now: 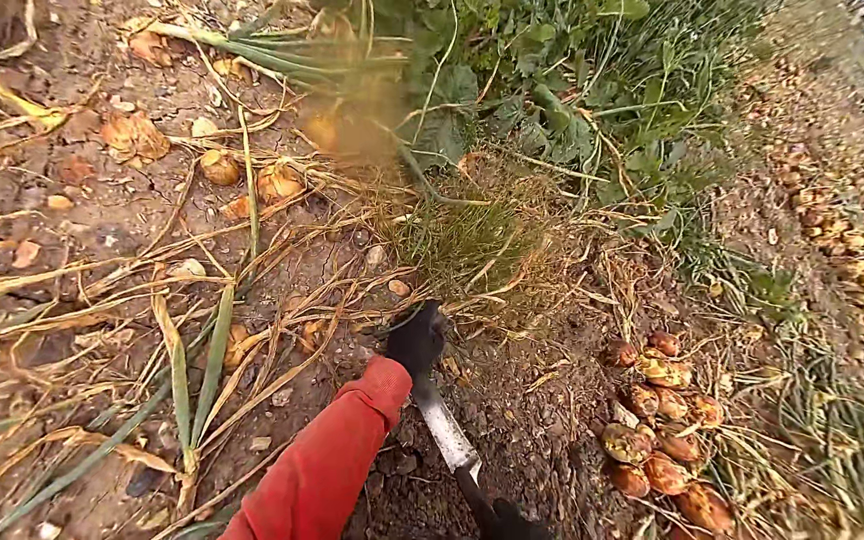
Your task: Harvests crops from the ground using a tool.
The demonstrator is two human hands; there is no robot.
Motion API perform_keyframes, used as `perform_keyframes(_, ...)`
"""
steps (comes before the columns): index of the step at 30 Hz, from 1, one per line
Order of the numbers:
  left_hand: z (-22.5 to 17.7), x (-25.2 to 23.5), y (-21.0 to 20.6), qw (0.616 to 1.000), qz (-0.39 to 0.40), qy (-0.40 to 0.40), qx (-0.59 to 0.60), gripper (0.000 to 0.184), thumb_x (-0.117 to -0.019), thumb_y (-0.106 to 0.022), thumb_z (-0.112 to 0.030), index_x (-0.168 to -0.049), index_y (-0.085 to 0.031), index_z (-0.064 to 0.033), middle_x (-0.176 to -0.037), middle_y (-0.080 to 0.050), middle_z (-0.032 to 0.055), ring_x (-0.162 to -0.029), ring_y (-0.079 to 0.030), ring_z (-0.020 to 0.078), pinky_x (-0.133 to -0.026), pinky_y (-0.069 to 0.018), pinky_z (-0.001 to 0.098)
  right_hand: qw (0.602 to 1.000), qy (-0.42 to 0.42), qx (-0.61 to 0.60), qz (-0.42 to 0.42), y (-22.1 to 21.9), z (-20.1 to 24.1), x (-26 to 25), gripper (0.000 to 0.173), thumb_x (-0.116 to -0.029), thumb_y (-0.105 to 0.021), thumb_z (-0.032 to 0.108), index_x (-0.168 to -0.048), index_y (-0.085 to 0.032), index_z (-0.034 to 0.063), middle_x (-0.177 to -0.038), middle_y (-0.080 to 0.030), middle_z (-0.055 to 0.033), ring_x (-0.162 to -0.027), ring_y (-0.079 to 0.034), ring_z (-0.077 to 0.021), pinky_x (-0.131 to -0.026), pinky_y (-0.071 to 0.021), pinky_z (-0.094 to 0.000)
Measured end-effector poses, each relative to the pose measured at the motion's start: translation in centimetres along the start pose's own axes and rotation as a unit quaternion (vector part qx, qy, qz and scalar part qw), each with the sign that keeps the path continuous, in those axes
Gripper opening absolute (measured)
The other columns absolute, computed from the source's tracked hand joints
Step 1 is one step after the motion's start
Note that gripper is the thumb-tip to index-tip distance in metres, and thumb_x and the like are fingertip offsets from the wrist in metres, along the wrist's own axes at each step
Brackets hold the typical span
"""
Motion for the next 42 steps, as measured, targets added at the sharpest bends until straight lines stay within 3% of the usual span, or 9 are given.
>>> perform_keyframes(10,-0.2,0.4,0.7,0.999,-0.038,-0.014,0.012,0.043,-0.1073,-0.049,-0.020,-0.147,-0.051,-0.0043,-0.131,-0.065,0.0237,-0.122,-0.064,0.0402,-0.104,-0.0484,0.0587,0.998,0.000,0.004,-0.065,-3.9,-1.3,-2.8,0.064,-0.1016,-0.050,0.025,-0.163,-0.032,0.0224,-0.123,-0.064,-0.0298,-0.085,-0.071,-0.0447,-0.074,-0.0572,-0.0612)
perform_keyframes(13,-5.6,6.2,3.5,0.974,-0.178,-0.141,-0.011,0.029,-0.0973,-0.059,-0.018,-0.117,-0.070,0.0008,-0.086,-0.072,0.0199,-0.081,-0.073,0.0391,-0.069,-0.0576,0.0569,0.994,-0.031,-0.011,-0.103,-3.4,-1.4,-3.9,0.070,-0.0998,-0.057,0.021,-0.164,-0.029,0.0249,-0.129,-0.061,-0.0338,-0.092,-0.070,-0.0508,-0.077,-0.0556,-0.0665)
perform_keyframes(15,-7.2,10.9,5.6,0.934,-0.278,-0.226,-0.012,0.025,-0.0900,-0.063,-0.017,-0.105,-0.075,0.0001,-0.079,-0.073,0.0153,-0.069,-0.074,0.0339,-0.058,-0.0592,0.0511,0.993,-0.035,-0.023,-0.111,-2.7,-1.0,-3.3,0.079,-0.0968,-0.064,0.022,-0.165,-0.025,0.0232,-0.134,-0.058,-0.0346,-0.095,-0.069,-0.0525,-0.078,-0.0553,-0.0681)
perform_keyframes(18,-3.8,9.8,9.0,0.973,-0.185,-0.137,0.031,0.042,-0.1036,-0.056,-0.016,-0.139,-0.058,0.0062,-0.117,-0.071,0.0267,-0.107,-0.070,0.0418,-0.093,-0.0548,0.0578,0.997,0.002,-0.011,-0.082,-1.0,0.6,-2.2,0.082,-0.0969,-0.064,0.021,-0.166,-0.021,0.0123,-0.139,-0.055,-0.0358,-0.104,-0.068,-0.0538,-0.085,-0.0541,-0.0684)
perform_keyframes(20,-1.6,8.4,11.0,0.971,-0.179,-0.075,0.139,0.042,-0.1082,-0.048,-0.016,-0.141,-0.053,0.0100,-0.125,-0.066,0.0308,-0.118,-0.065,0.0417,-0.105,-0.0492,0.0562,0.999,0.015,-0.013,-0.027,1.4,2.2,0.3,0.076,-0.0983,-0.062,0.016,-0.163,-0.024,0.0028,-0.144,-0.048,-0.0383,-0.117,-0.061,-0.0567,-0.095,-0.0485,-0.0709)
perform_keyframes(25,1.8,4.3,14.1,0.917,-0.165,-0.026,0.361,0.038,-0.1133,-0.037,-0.030,-0.114,-0.055,0.0036,-0.070,-0.053,0.0051,-0.056,-0.056,0.0152,-0.058,-0.0554,0.0349,0.997,0.031,0.066,-0.004,9.1,-3.7,5.1,0.074,-0.0976,-0.061,0.011,-0.164,-0.030,0.0184,-0.135,-0.058,-0.0337,-0.112,-0.063,-0.0552,-0.089,-0.0500,-0.0722)
perform_keyframes(30,-4.6,4.9,14.1,0.996,-0.004,-0.058,0.064,0.037,-0.1107,-0.047,-0.024,-0.123,-0.060,0.0078,-0.112,-0.070,0.0234,-0.105,-0.067,0.0332,-0.096,-0.0514,0.0529,0.991,0.002,0.126,-0.047,17.2,-11.7,7.9,0.057,-0.0963,-0.069,0.022,-0.150,-0.052,0.0122,-0.131,-0.061,-0.0279,-0.116,-0.062,-0.0484,-0.092,-0.0509,-0.0661)
perform_keyframes(36,-16.5,8.5,12.2,0.970,0.118,-0.201,-0.074,0.028,-0.1100,-0.046,-0.019,-0.113,-0.061,0.0040,-0.094,-0.065,0.0182,-0.082,-0.064,0.0275,-0.076,-0.0542,0.0472,0.931,0.197,-0.056,-0.303,23.7,2.0,2.1,0.075,-0.0909,-0.078,0.042,-0.150,-0.050,0.0058,-0.143,-0.058,-0.0213,-0.132,-0.056,-0.0385,-0.108,-0.0457,-0.0585)
perform_keyframes(42,-19.3,8.4,13.2,0.988,0.076,-0.128,0.034,0.024,-0.1126,-0.041,-0.022,-0.117,-0.053,-0.0016,-0.073,-0.050,0.0034,-0.056,-0.051,0.0117,-0.054,-0.0483,0.0277,0.885,0.295,-0.192,-0.305,22.4,11.9,-4.6,0.057,-0.1010,-0.065,0.036,-0.146,-0.053,0.0017,-0.141,-0.055,-0.0272,-0.126,-0.058,-0.0425,-0.105,-0.0479,-0.0592)
Point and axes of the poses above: each hand's wrist, its own x-axis away from the middle knuckle, its own y-axis out of the back of the hand, z = x × y, the point moved 8 cm from there along -x, towards the middle knuckle
